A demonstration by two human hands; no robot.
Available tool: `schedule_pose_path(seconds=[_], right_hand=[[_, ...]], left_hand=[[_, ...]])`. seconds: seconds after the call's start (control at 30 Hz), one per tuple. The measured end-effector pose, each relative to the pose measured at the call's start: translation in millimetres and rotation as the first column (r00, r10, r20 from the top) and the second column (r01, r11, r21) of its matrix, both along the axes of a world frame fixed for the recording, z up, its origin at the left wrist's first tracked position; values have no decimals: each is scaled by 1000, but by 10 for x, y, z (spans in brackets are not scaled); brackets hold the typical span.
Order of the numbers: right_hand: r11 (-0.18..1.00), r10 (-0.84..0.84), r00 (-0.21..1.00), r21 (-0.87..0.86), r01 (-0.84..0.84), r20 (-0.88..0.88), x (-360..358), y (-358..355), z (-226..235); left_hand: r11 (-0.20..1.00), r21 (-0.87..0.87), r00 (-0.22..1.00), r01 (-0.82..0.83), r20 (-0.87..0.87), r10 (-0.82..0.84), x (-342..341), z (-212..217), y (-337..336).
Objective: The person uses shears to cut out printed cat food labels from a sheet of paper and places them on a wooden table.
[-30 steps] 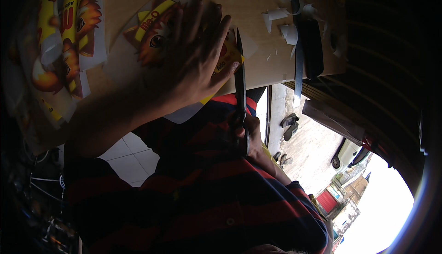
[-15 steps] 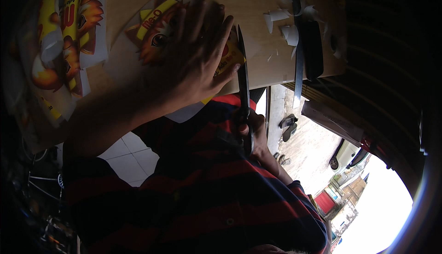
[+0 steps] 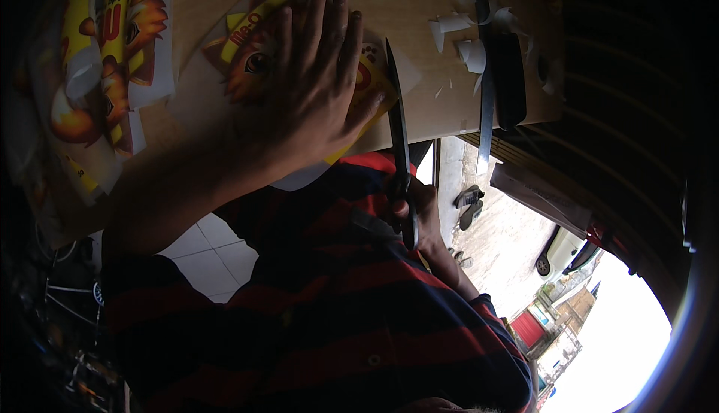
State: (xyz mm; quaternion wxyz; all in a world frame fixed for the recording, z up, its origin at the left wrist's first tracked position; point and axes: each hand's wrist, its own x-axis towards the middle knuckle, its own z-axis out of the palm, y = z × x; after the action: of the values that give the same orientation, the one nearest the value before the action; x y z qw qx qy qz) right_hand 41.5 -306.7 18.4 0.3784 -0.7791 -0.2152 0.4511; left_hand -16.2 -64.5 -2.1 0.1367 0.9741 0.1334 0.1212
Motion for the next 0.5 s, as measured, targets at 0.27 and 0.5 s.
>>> schedule_pose_path(seconds=[0.27, 0.5], right_hand=[[1000, -17, 1000, 19, 17, 17, 6, -35, -19], [999, 41, 985, 7, -43, 169, 46, 80, 32]], left_hand=[[976, 216, 994, -22, -104, 46, -27, -37, -44], [975, 224, 994, -6, -107, 31, -36, -47, -56]])
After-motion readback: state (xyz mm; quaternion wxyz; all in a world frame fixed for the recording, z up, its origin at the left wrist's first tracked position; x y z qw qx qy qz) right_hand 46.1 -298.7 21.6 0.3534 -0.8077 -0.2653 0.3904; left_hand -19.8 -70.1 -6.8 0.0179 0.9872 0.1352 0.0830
